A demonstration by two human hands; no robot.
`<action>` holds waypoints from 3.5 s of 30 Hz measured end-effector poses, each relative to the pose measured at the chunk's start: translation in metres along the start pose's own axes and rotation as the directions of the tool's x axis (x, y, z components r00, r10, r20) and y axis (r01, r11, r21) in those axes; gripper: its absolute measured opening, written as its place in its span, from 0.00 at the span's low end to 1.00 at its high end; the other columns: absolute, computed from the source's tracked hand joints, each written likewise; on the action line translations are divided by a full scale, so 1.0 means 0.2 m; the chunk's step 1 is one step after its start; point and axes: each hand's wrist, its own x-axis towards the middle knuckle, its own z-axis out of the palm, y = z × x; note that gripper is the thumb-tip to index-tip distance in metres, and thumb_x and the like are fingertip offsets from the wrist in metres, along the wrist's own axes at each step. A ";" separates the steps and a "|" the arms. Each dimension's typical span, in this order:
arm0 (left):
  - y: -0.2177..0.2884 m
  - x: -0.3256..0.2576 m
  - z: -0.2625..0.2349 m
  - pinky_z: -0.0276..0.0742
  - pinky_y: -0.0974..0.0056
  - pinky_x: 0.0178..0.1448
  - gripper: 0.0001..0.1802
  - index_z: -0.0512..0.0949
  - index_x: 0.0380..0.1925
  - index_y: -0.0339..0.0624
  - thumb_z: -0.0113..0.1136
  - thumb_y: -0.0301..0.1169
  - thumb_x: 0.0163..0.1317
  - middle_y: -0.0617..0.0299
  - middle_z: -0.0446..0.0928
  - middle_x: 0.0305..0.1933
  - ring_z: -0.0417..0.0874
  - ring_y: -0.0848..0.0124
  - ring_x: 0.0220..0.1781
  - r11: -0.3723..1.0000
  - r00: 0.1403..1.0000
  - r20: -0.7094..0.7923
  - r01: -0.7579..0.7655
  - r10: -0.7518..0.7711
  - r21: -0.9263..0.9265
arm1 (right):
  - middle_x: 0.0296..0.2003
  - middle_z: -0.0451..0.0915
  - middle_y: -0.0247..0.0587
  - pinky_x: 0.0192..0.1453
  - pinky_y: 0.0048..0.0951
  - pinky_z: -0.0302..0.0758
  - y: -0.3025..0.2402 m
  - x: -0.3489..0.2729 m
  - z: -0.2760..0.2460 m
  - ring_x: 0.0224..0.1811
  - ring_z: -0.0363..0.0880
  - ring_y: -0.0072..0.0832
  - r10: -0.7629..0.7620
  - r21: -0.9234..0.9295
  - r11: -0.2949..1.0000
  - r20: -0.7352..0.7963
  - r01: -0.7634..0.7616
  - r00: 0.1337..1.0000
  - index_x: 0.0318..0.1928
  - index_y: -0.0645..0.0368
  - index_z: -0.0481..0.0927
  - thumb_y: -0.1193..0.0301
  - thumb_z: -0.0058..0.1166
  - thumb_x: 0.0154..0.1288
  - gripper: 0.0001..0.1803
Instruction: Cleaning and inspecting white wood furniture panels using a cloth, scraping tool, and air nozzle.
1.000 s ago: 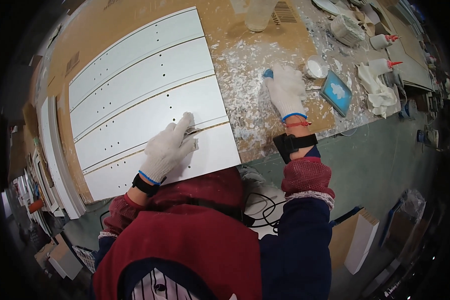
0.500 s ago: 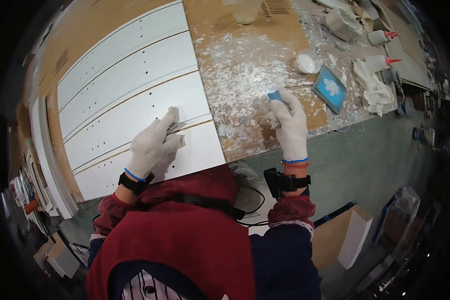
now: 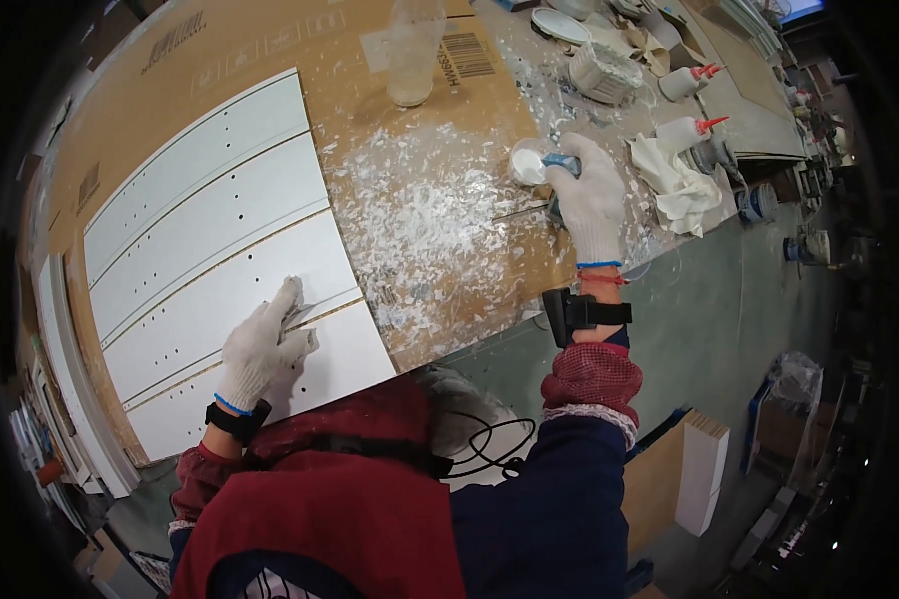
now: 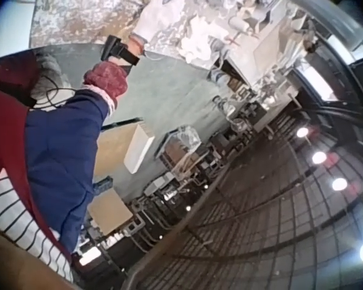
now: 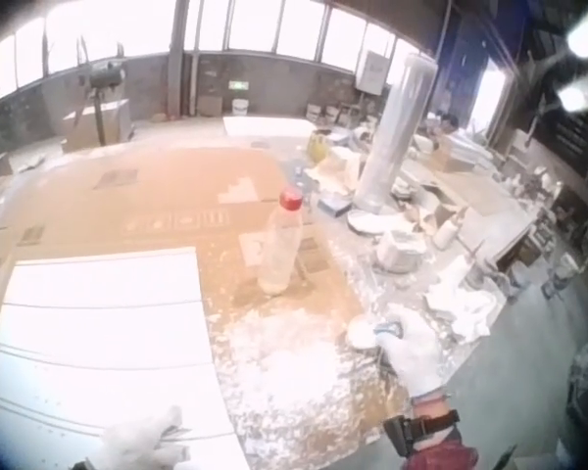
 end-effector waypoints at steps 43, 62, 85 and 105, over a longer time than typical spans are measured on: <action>0.02 0.01 -0.03 0.77 0.52 0.48 0.39 0.62 0.69 0.55 0.61 0.48 0.57 0.49 0.79 0.45 0.82 0.50 0.47 0.997 0.997 0.056 0.063 -0.060 -0.039 | 0.54 0.77 0.56 0.62 0.40 0.69 0.42 -0.05 -0.06 0.56 0.76 0.47 -0.028 -0.138 0.990 -0.056 0.020 0.998 0.59 0.63 0.75 0.65 0.56 0.58 0.27; -0.02 -0.04 0.00 0.79 0.53 0.43 0.37 0.63 0.66 0.50 0.59 0.50 0.58 0.51 0.80 0.39 0.83 0.54 0.40 0.996 0.996 -0.048 -0.074 0.076 0.041 | 0.44 0.80 0.46 0.46 0.28 0.78 -0.16 -1.44 0.28 0.41 0.80 0.29 -0.079 0.441 0.897 0.194 -0.014 0.978 0.54 0.67 0.77 0.79 0.66 0.56 0.23; -0.11 -0.05 0.02 0.76 0.55 0.56 0.36 0.65 0.66 0.46 0.62 0.47 0.60 0.52 0.78 0.52 0.80 0.56 0.54 0.969 0.970 -0.048 -0.240 0.237 -0.063 | 0.39 0.80 0.45 0.39 0.27 0.79 -0.28 -1.51 0.41 0.35 0.81 0.29 -0.175 0.169 0.964 -0.184 0.206 0.967 0.53 0.64 0.79 0.77 0.68 0.55 0.23; -0.10 -0.09 0.00 0.80 0.51 0.48 0.30 0.66 0.60 0.42 0.62 0.41 0.61 0.49 0.77 0.47 0.83 0.51 0.46 0.973 0.973 0.030 -0.228 0.229 -0.030 | 0.47 0.80 0.47 0.52 0.32 0.76 -0.47 -0.97 0.53 0.46 0.80 0.34 -0.110 0.332 0.940 0.079 0.078 0.991 0.52 0.61 0.80 0.68 0.65 0.56 0.22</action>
